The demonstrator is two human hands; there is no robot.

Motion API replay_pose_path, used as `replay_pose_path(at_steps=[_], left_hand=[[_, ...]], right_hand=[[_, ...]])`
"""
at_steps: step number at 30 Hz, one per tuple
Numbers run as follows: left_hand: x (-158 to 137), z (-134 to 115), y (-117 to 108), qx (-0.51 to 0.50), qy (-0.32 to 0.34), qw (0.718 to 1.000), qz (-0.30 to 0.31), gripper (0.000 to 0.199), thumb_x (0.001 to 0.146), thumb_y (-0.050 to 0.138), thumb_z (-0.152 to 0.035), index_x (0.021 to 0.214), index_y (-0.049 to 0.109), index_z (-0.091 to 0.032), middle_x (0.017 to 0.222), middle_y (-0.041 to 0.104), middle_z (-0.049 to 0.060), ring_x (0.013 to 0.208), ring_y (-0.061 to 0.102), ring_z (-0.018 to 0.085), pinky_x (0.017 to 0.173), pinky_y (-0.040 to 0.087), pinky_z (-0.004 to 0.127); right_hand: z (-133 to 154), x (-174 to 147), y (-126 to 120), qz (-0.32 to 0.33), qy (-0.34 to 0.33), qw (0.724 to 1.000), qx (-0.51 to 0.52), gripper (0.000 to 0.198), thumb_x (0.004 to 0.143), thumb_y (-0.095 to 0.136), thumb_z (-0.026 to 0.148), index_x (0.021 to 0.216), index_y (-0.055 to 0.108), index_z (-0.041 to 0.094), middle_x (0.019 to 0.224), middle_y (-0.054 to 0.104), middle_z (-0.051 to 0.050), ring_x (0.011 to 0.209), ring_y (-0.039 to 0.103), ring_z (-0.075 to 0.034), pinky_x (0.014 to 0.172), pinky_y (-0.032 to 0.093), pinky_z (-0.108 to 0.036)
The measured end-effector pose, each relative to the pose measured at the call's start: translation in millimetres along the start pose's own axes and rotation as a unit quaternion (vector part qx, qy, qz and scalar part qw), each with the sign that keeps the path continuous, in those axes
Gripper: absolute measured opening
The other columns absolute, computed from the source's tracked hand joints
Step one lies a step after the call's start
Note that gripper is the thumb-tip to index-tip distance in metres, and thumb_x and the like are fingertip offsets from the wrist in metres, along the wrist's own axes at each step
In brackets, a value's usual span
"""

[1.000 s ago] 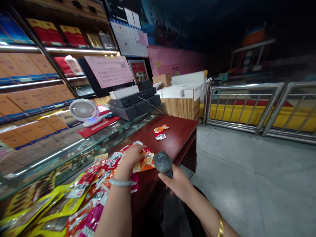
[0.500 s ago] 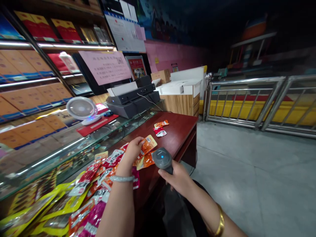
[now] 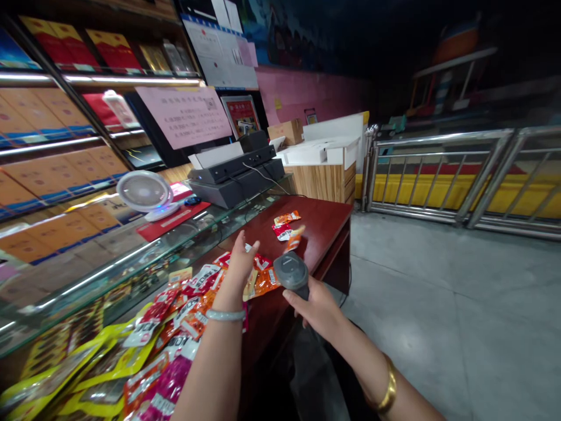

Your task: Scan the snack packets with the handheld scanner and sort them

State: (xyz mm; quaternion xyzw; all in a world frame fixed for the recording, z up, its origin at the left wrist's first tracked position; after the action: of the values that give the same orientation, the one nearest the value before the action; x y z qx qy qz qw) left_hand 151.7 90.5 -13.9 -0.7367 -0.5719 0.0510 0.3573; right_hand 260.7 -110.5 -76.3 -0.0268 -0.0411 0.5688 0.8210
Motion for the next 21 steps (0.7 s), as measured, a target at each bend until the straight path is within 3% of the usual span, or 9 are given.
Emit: replay_pose_path(at_steps=[2,4,6,8,11,14,16,21], left_hand=[[-7,-11,16,0.104,0.038,0.989,0.1,0.039,0.077,0.069,-0.033,0.114,0.066,-0.02,0.12,0.066,0.013,0.114,0.059,0.026,0.098,0.043,0.036],[-19,-12,32,0.223,0.045,0.953,0.199,0.037,0.064,0.08,-0.036,0.097,0.072,-0.022,0.11,0.069,0.013,0.109,0.06,0.032,0.095,0.044,0.041],[-28,-11,39,0.309,0.041,0.919,0.241,0.039,0.057,0.084,-0.038,0.092,0.073,-0.024,0.11,0.068,0.014,0.111,0.058,0.036,0.094,0.042,0.045],[-31,-14,41,0.342,0.051,0.908,0.236,0.037,0.058,0.083,-0.039,0.09,0.072,-0.024,0.111,0.068,0.015,0.113,0.056,0.038,0.094,0.041,0.046],[-25,-17,39,0.31,0.058,0.927,0.202,0.039,0.067,0.076,-0.047,0.095,0.067,-0.022,0.103,0.07,0.014,0.104,0.061,0.034,0.089,0.042,0.042],[-14,-12,27,0.199,0.011,0.971,0.134,0.043,0.079,0.065,-0.051,0.108,0.059,-0.019,0.094,0.07,0.011,0.088,0.065,0.027,0.077,0.045,0.034],[-9,-9,20,0.116,-0.016,0.989,0.086,0.036,0.086,0.059,-0.045,0.109,0.056,-0.018,0.092,0.069,0.009,0.082,0.065,0.022,0.071,0.045,0.029],[-6,-2,13,0.002,-0.032,0.999,0.022,0.023,0.089,0.054,-0.031,0.106,0.056,-0.016,0.087,0.067,0.006,0.073,0.062,0.016,0.066,0.045,0.025]], right_hand=[[-6,-2,-3,-0.004,0.007,1.0,-0.002,0.035,0.084,0.06,0.051,0.099,0.056,0.018,0.058,0.054,0.006,0.039,0.05,-0.009,0.037,0.042,-0.02],[-11,-3,-5,-0.003,0.013,1.0,-0.008,0.037,0.084,0.059,0.052,0.098,0.056,0.018,0.057,0.054,0.007,0.038,0.049,-0.009,0.037,0.042,-0.02],[-16,-4,-6,-0.001,0.018,1.0,-0.016,0.04,0.084,0.059,0.054,0.101,0.056,0.017,0.057,0.054,0.006,0.038,0.049,-0.009,0.037,0.042,-0.019],[-20,-5,-7,0.002,0.022,0.999,-0.022,0.042,0.084,0.059,0.054,0.104,0.056,0.017,0.057,0.055,0.006,0.039,0.049,-0.009,0.036,0.042,-0.019],[-25,-6,-8,-0.002,0.023,0.999,-0.028,0.043,0.084,0.058,0.054,0.106,0.056,0.017,0.058,0.055,0.006,0.038,0.05,-0.009,0.037,0.043,-0.02],[-26,-9,-5,0.006,0.021,0.999,-0.031,0.041,0.084,0.059,0.054,0.103,0.056,0.018,0.06,0.056,0.005,0.038,0.05,-0.009,0.037,0.043,-0.02],[-23,-11,1,0.022,0.015,0.999,-0.034,0.038,0.084,0.061,0.053,0.102,0.057,0.019,0.06,0.056,0.005,0.039,0.051,-0.01,0.037,0.043,-0.02],[-22,-14,12,0.042,0.018,0.998,-0.041,0.032,0.086,0.06,0.047,0.101,0.056,0.019,0.057,0.057,0.005,0.038,0.052,-0.01,0.036,0.043,-0.019]])
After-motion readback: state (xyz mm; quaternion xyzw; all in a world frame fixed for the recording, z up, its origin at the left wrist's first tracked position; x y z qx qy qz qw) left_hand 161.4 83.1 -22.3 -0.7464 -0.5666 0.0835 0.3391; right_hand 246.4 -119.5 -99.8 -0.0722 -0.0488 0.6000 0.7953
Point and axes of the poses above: each hand's wrist, its own x-axis towards the middle knuckle, its own y-axis out of the palm, z = x × y, the point moved 10 cm from there along x, towards the middle knuckle
